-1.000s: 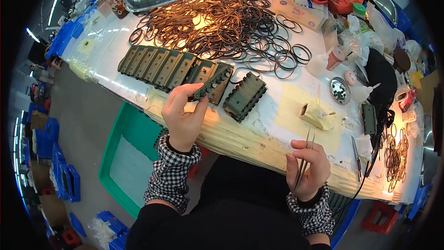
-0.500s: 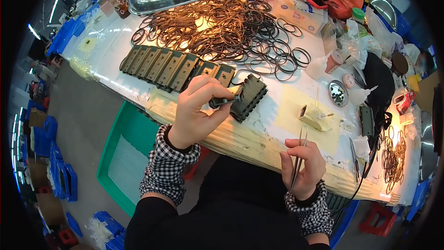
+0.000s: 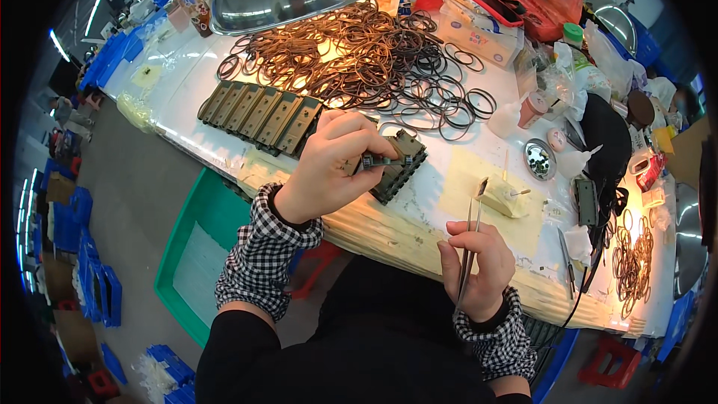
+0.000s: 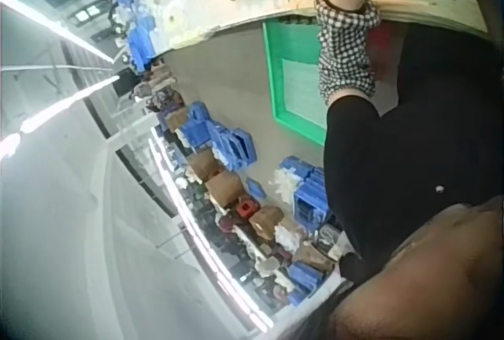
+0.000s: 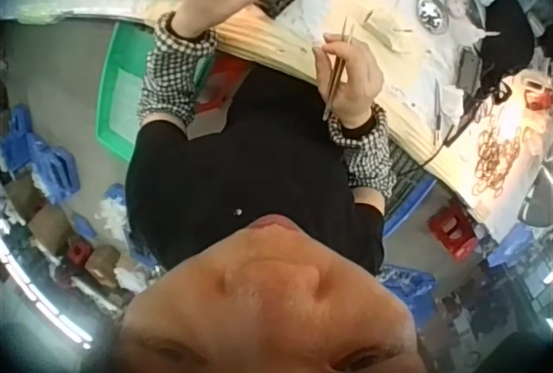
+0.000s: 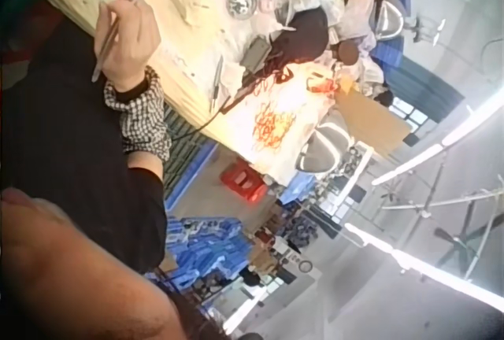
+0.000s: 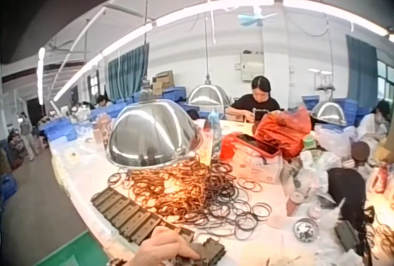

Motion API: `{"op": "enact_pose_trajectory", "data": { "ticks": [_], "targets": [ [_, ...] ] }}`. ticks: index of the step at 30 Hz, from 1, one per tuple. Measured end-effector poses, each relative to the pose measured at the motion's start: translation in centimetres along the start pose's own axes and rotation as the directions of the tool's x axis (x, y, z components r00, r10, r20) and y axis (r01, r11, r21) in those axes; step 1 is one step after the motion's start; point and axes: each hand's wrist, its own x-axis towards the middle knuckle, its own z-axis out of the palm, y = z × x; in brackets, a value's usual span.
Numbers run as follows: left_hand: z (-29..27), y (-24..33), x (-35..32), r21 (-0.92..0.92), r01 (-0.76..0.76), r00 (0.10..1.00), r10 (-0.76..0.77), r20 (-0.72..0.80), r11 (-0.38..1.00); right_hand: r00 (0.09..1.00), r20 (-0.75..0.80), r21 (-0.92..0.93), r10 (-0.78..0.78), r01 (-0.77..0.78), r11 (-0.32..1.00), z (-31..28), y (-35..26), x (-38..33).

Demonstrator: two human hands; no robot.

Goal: Assembling plastic toy tank track components by hand and using tweezers.

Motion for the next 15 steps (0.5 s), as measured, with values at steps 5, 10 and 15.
{"op": "enact_pose_trajectory", "data": {
  "ticks": [5, 10, 15],
  "targets": [
    [0.0, 0.2, 0.0, -0.060, 0.013, 1.000, -0.012, 0.023, 0.998, 1.000, 0.017, 0.003, -0.007, 0.007, 1.000, 0.0, 0.1, 0.1],
    [1.1, 3.4, 0.2, -0.427, 0.094, 0.990, -0.042, 0.132, 0.899, 0.998, -0.011, -0.045, -0.056, 0.056, 0.997, -0.3, 0.0, 2.1],
    [2.4, 5.2, 1.0, -0.492, 0.087, 0.990, -0.020, 0.140, 0.866, 1.000, 0.017, 0.016, -0.014, 0.014, 1.000, -1.7, -0.6, 3.3]
  ]
}}
